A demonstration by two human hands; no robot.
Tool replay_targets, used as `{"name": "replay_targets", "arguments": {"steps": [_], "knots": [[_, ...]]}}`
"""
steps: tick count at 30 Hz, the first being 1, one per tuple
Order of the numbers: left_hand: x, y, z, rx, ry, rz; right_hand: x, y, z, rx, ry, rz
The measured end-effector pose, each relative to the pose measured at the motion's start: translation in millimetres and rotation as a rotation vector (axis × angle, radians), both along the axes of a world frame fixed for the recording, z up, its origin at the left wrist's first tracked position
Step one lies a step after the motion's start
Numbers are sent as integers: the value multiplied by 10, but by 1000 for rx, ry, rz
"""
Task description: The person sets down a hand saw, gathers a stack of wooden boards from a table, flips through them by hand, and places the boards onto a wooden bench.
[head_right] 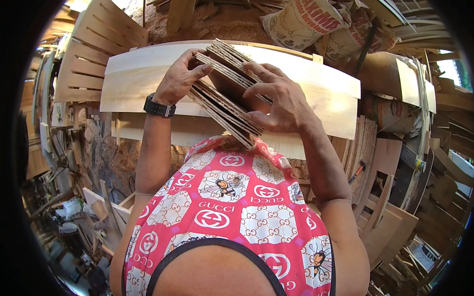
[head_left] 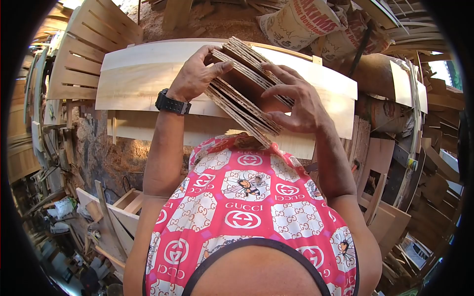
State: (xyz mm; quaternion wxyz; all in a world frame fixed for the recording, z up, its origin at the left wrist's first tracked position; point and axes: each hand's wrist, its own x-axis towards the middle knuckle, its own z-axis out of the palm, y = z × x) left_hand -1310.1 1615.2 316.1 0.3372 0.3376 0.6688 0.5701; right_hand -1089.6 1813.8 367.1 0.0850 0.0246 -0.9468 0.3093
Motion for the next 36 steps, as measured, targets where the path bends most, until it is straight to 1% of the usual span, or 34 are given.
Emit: {"name": "replay_targets", "arguments": {"steps": [7, 9, 12, 15, 19, 21, 31, 36], "knots": [[28, 13, 88, -21, -28, 6, -8, -45, 46, 8, -27, -21], [37, 15, 92, -41, 50, 20, -7, -47, 43, 14, -21, -24], [15, 9, 53, -78, 70, 12, -7, -47, 24, 15, -29, -26], [10, 5, 2, -23, 82, 0, 2, -66, 20, 16, -32, -38], [16, 9, 27, -62, 73, 3, -6, -84, 37, 17, -42, -49], [16, 15, 4, -11, 63, 18, -7, -100, 40, 7, -48, -59], [34, 11, 40, -28, 81, 29, -24, -165, 9, 26, -40, -103], [23, 1, 16, -29, 33, 11, -11, -180, -13, 21, -41, -116]]}}
